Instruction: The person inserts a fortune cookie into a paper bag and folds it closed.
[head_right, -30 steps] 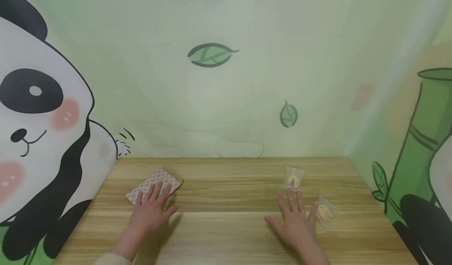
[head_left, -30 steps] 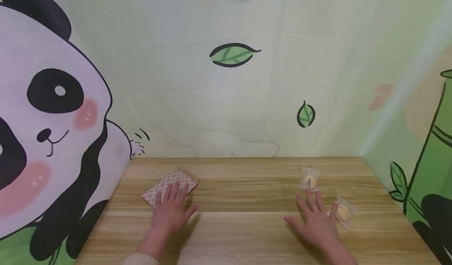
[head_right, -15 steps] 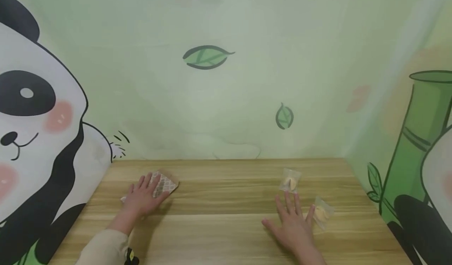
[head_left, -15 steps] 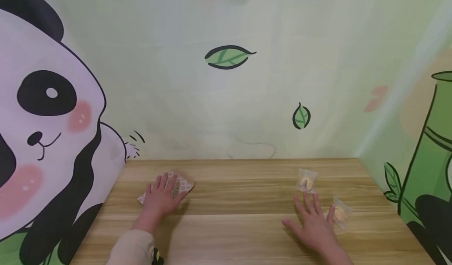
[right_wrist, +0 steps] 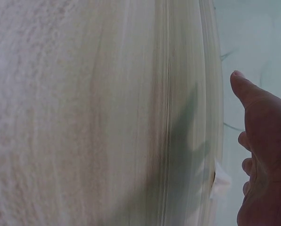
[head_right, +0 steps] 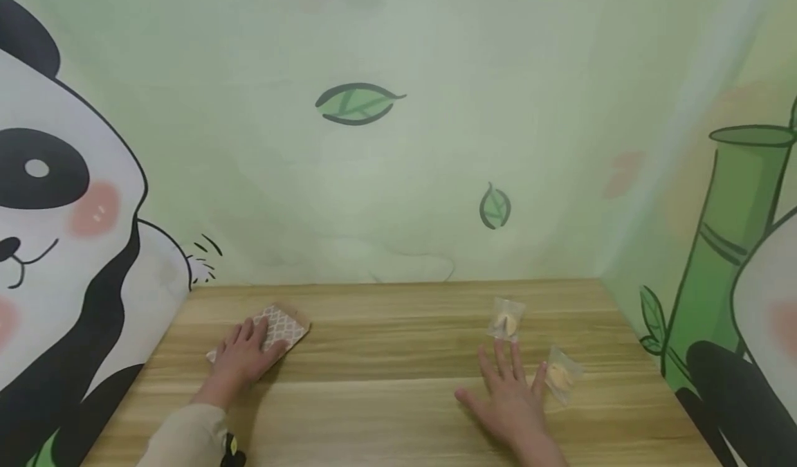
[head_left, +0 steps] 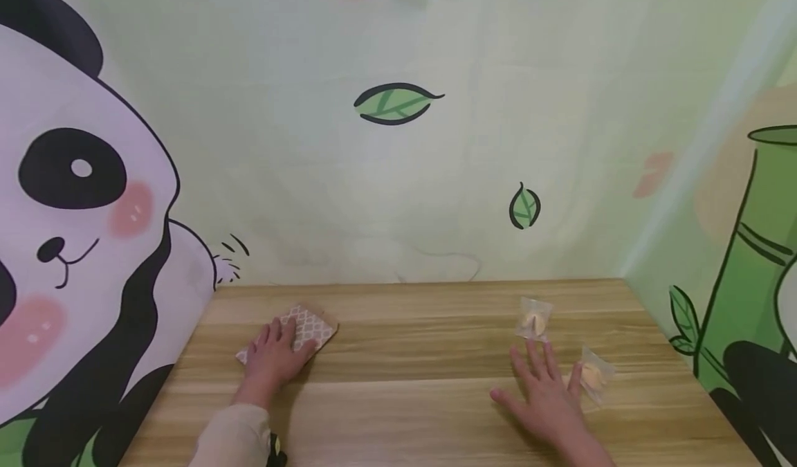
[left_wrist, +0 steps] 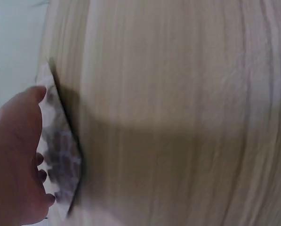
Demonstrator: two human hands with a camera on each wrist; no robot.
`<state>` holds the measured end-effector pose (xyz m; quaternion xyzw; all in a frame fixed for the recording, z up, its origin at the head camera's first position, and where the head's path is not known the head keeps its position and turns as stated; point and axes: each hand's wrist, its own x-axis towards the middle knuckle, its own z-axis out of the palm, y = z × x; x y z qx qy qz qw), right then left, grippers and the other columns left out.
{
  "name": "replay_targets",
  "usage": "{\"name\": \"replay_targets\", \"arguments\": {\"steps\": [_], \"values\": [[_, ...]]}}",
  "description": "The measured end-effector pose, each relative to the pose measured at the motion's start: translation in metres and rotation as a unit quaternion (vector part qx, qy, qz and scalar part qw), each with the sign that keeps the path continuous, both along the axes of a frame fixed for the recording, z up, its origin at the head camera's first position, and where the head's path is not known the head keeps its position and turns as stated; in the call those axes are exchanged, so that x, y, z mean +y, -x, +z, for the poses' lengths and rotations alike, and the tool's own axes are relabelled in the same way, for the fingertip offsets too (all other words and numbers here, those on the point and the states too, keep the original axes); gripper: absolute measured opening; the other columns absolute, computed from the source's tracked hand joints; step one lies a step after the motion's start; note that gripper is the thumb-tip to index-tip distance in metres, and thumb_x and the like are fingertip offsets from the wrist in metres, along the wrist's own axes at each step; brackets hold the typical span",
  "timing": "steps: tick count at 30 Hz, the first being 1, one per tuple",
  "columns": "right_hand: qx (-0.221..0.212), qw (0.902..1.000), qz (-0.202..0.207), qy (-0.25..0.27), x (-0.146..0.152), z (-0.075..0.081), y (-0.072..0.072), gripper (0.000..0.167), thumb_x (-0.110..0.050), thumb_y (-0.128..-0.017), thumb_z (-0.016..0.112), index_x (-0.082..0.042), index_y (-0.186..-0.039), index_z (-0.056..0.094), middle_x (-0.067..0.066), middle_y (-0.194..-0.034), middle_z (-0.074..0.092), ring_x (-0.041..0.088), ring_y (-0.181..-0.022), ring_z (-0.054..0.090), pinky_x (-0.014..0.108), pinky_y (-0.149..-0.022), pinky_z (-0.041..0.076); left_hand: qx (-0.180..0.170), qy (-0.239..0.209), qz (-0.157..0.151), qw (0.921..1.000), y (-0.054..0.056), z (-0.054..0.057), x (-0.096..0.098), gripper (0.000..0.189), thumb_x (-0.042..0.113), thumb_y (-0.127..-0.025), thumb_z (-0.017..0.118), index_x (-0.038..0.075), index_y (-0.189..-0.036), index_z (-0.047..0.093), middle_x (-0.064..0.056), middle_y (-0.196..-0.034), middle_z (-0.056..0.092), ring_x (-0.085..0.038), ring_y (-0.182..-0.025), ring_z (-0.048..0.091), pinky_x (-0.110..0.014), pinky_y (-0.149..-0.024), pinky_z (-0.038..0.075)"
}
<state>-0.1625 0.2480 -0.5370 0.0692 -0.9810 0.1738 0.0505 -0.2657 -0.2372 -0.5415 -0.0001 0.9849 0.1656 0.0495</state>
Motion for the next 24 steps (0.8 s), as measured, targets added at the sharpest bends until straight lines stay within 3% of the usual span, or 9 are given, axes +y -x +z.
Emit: {"name": "replay_targets", "arguments": {"steps": [4,9,16,24], "values": [[-0.004,1.0,-0.001,-0.004,-0.003,-0.001,0.0,0.088,-0.067,-0.097,0.063,-0.009,-0.162,0.045,0.023,-0.173,0.022,0.051,-0.16,0.011,0.088,-0.112,-0.006,-0.002,-0.005,0.019,0.9998,-0.003,-0.009,-0.003,0.082,0.054,-0.109,0.046,-0.004,-0.164,0.03,-0.037,-0.169,0.017,-0.06,-0.155,0.016,-0.078,-0.121,0.012],[-0.003,1.0,0.0,-0.006,-0.005,-0.001,0.0,0.089,-0.068,-0.097,0.063,-0.01,-0.161,0.047,0.023,-0.173,0.023,0.051,-0.159,0.013,0.088,-0.113,-0.006,0.014,-0.006,0.012,0.9998,-0.004,-0.016,-0.004,0.081,0.054,-0.108,0.048,-0.003,-0.163,0.034,-0.036,-0.17,0.019,-0.059,-0.155,0.017,-0.078,-0.122,0.011],[0.008,0.9999,0.005,-0.013,-0.007,-0.004,0.003,0.087,-0.067,-0.097,0.064,-0.01,-0.16,0.048,0.023,-0.172,0.026,0.052,-0.159,0.016,0.088,-0.113,-0.002,0.024,0.015,-0.041,0.9988,-0.01,-0.022,0.004,0.078,0.054,-0.108,0.051,0.001,-0.164,0.037,-0.033,-0.17,0.023,-0.057,-0.156,0.02,-0.078,-0.122,0.014],[0.008,0.9998,0.015,-0.013,-0.012,-0.005,0.006,0.087,-0.067,-0.097,0.064,-0.01,-0.16,0.049,0.024,-0.172,0.026,0.052,-0.159,0.016,0.088,-0.113,0.0,0.046,0.009,-0.11,0.9928,-0.032,-0.017,0.025,0.074,0.053,-0.107,0.055,0.005,-0.162,0.045,-0.029,-0.168,0.033,-0.053,-0.155,0.028,-0.077,-0.121,0.02]]}}
